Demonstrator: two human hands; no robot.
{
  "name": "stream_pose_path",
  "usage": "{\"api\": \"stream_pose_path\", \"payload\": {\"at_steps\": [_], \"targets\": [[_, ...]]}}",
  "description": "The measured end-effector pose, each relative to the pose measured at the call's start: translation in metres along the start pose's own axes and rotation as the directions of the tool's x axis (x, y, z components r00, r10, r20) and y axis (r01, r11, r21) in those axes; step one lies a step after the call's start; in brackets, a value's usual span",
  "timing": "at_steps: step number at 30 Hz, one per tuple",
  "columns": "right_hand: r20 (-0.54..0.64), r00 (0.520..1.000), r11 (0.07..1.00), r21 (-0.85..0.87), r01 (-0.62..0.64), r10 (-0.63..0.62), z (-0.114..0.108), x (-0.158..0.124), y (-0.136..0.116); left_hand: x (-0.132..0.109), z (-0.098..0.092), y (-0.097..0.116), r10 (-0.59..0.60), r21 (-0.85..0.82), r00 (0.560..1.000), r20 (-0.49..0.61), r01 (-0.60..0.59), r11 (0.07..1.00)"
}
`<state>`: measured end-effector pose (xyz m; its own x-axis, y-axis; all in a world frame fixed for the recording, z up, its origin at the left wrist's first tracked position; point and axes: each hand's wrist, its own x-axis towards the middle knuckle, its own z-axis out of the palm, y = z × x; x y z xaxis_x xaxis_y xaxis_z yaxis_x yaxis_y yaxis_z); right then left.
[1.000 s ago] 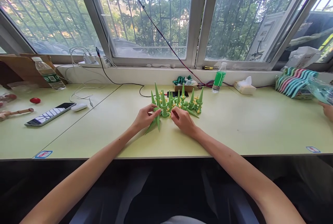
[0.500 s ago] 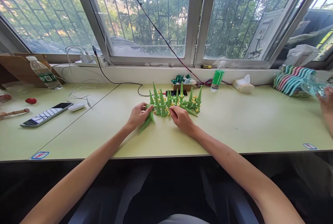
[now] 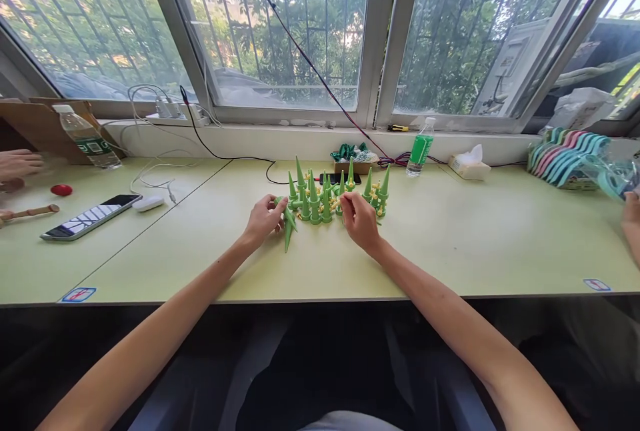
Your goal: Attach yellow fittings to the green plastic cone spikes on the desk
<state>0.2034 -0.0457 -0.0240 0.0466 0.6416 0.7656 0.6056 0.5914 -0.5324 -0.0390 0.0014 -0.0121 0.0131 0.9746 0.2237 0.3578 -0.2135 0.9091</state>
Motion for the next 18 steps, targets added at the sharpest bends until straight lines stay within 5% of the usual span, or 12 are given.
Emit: {"api": "stream_pose_path", "payload": {"at_steps": [6, 9, 14, 18], "targets": [[-0.192, 0.981, 0.998, -0.050, -0.042, 0.031, -0.009, 0.005, 0.006, -0.010, 0.004, 0.013, 0.243, 0.073, 0.967, -0.083, -0.237, 0.969], [-0.200, 0.979, 0.997, -0.060, -0.040, 0.027, -0.007, 0.003, 0.004, -0.018, 0.010, 0.016, 0.345, 0.039, 0.938, -0.020, -0.344, 0.938], [-0.016, 0.996, 0.992, -0.089, 0.088, -0.090, 0.005, -0.008, -0.004, -0.027, 0.023, 0.018, 0.350, -0.085, 0.919, 0.184, -0.339, 0.937], [0.171, 0.958, 0.968, -0.061, 0.244, -0.230, 0.016, -0.017, -0.006, -0.029, 0.026, 0.018, 0.320, -0.165, 0.921, 0.223, -0.288, 0.943]]}}
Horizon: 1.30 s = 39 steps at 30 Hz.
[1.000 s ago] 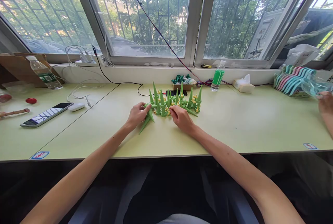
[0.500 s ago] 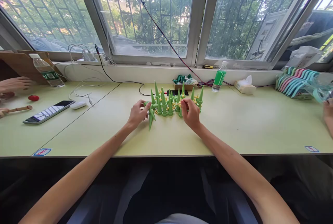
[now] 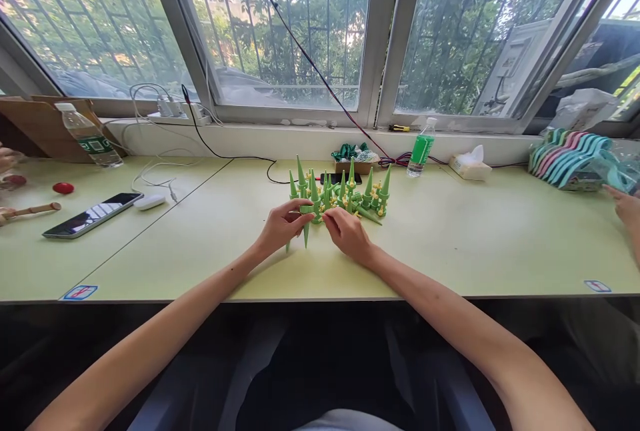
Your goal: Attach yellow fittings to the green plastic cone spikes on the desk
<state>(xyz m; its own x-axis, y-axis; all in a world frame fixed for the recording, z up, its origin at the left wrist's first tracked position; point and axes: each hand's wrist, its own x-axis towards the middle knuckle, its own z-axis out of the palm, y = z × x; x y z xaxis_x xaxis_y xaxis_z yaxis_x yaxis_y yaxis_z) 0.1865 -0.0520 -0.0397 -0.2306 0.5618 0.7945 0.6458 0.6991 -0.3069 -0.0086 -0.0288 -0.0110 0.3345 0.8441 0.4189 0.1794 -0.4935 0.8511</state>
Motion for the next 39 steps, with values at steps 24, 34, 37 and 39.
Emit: {"api": "stream_pose_path", "payload": {"at_steps": [24, 34, 37, 39], "targets": [[-0.052, 0.987, 0.987, 0.045, 0.155, -0.152, 0.0055, -0.0044, 0.0024, -0.0013, 0.0001, -0.0063, -0.018, 0.035, 0.991, 0.132, 0.013, 0.999], [-0.029, 0.978, 0.977, 0.048, 0.207, -0.206, 0.0035, -0.0036, -0.0003, -0.0008, 0.0001, -0.0089, -0.028, 0.015, 0.987, 0.157, 0.026, 1.000], [-0.014, 0.980, 0.979, 0.044, 0.201, -0.200, 0.0038, -0.0039, 0.0002, -0.0017, 0.0007, -0.0085, -0.022, 0.030, 0.990, 0.138, 0.018, 0.999], [-0.004, 0.982, 0.981, 0.040, 0.189, -0.189, 0.0043, -0.0043, 0.0011, -0.0023, 0.0007, -0.0080, -0.013, 0.055, 0.993, 0.115, 0.006, 0.998]]}}
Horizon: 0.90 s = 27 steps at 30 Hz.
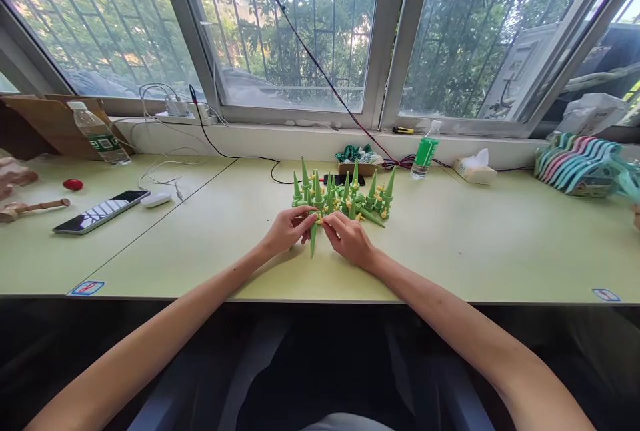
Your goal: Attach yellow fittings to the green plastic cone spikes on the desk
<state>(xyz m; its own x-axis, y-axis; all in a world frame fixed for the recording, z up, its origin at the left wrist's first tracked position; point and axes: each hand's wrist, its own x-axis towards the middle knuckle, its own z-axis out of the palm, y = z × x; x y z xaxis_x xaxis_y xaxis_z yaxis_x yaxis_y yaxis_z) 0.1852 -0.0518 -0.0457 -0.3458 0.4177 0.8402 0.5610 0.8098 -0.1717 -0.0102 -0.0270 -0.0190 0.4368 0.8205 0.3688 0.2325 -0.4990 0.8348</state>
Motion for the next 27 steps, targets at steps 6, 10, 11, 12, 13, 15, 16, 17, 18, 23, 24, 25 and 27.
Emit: {"api": "stream_pose_path", "payload": {"at_steps": [6, 10, 11, 12, 13, 15, 16, 17, 18, 23, 24, 25, 27], "targets": [[0.029, 1.000, 1.000, 0.011, -0.002, 0.002, 0.0008, -0.0003, 0.0008, -0.0016, -0.0011, 0.0005, 0.065, 0.169, 0.994, -0.083, -0.050, 0.984], [0.045, 0.999, 1.000, 0.006, -0.002, 0.002, 0.0009, 0.0002, -0.0004, -0.0021, -0.0023, 0.0010, 0.080, 0.224, 0.990, -0.113, -0.053, 0.973], [0.052, 0.999, 1.000, 0.003, -0.009, 0.009, 0.0010, 0.0000, -0.0005, -0.0022, -0.0026, 0.0011, 0.081, 0.235, 0.990, -0.112, -0.053, 0.971], [0.058, 0.998, 1.000, 0.001, -0.020, 0.020, 0.0013, -0.0004, -0.0004, -0.0022, -0.0028, 0.0012, 0.083, 0.247, 0.991, -0.108, -0.054, 0.968], [0.061, 0.998, 0.999, 0.001, -0.032, 0.032, 0.0016, -0.0008, -0.0001, -0.0022, -0.0030, 0.0011, 0.085, 0.259, 0.991, -0.104, -0.056, 0.964], [0.061, 0.996, 0.998, 0.010, -0.059, 0.058, 0.0021, -0.0018, 0.0007, -0.0022, -0.0032, 0.0009, 0.089, 0.280, 0.991, -0.103, -0.057, 0.958], [0.062, 0.996, 0.997, 0.019, -0.070, 0.068, 0.0024, -0.0022, 0.0011, -0.0021, -0.0033, 0.0006, 0.089, 0.287, 0.990, -0.105, -0.056, 0.956], [0.065, 0.995, 0.997, 0.028, -0.076, 0.074, 0.0025, -0.0025, 0.0015, -0.0020, -0.0033, 0.0003, 0.087, 0.291, 0.990, -0.108, -0.052, 0.955], [0.074, 0.994, 0.996, 0.036, -0.078, 0.075, 0.0025, -0.0026, 0.0017, -0.0020, -0.0033, 0.0001, 0.085, 0.295, 0.990, -0.109, -0.049, 0.954], [0.126, 0.991, 0.997, 0.050, -0.058, 0.051, 0.0021, -0.0015, 0.0007, -0.0019, -0.0035, -0.0007, 0.083, 0.319, 0.991, -0.105, -0.045, 0.947], [0.129, 0.991, 0.997, 0.052, -0.053, 0.046, 0.0021, -0.0011, 0.0003, -0.0019, -0.0037, -0.0008, 0.080, 0.324, 0.991, -0.104, -0.043, 0.945], [0.130, 0.991, 0.997, 0.053, -0.049, 0.041, 0.0022, -0.0008, 0.0000, -0.0020, -0.0040, -0.0008, 0.078, 0.327, 0.992, -0.102, -0.040, 0.944], [0.134, 0.990, 0.997, 0.055, -0.049, 0.041, 0.0022, -0.0002, -0.0004, -0.0019, -0.0048, -0.0006, 0.070, 0.331, 0.993, -0.092, -0.036, 0.943]]}}
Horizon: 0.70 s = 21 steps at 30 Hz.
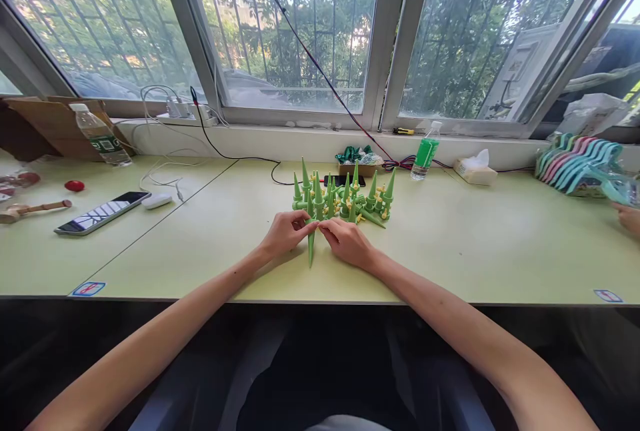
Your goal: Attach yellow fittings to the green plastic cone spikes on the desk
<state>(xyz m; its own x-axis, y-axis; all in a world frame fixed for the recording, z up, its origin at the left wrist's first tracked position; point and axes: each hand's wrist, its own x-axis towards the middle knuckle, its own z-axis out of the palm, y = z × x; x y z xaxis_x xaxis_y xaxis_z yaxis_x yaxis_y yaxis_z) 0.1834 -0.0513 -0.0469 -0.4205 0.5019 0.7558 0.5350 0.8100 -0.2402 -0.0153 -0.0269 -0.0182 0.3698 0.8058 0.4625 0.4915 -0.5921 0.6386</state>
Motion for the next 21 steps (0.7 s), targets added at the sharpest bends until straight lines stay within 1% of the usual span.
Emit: {"api": "stream_pose_path", "payload": {"at_steps": [5, 13, 21], "targets": [[0.053, 0.998, 0.999, -0.006, -0.035, 0.035, -0.0010, 0.0016, -0.0014, 0.0012, -0.0025, -0.0010, -0.009, 0.002, 1.000, 0.029, 0.008, 1.000], [0.083, 0.992, 0.995, 0.010, -0.099, 0.098, -0.0005, 0.0013, 0.0002, 0.0018, -0.0036, -0.0036, -0.005, 0.035, 0.999, 0.048, 0.003, 0.999], [0.158, 0.981, 0.993, 0.015, -0.113, 0.110, -0.0001, 0.0022, 0.0052, 0.0001, -0.0066, -0.0005, -0.037, 0.036, 0.991, 0.132, 0.032, 0.999]]}}
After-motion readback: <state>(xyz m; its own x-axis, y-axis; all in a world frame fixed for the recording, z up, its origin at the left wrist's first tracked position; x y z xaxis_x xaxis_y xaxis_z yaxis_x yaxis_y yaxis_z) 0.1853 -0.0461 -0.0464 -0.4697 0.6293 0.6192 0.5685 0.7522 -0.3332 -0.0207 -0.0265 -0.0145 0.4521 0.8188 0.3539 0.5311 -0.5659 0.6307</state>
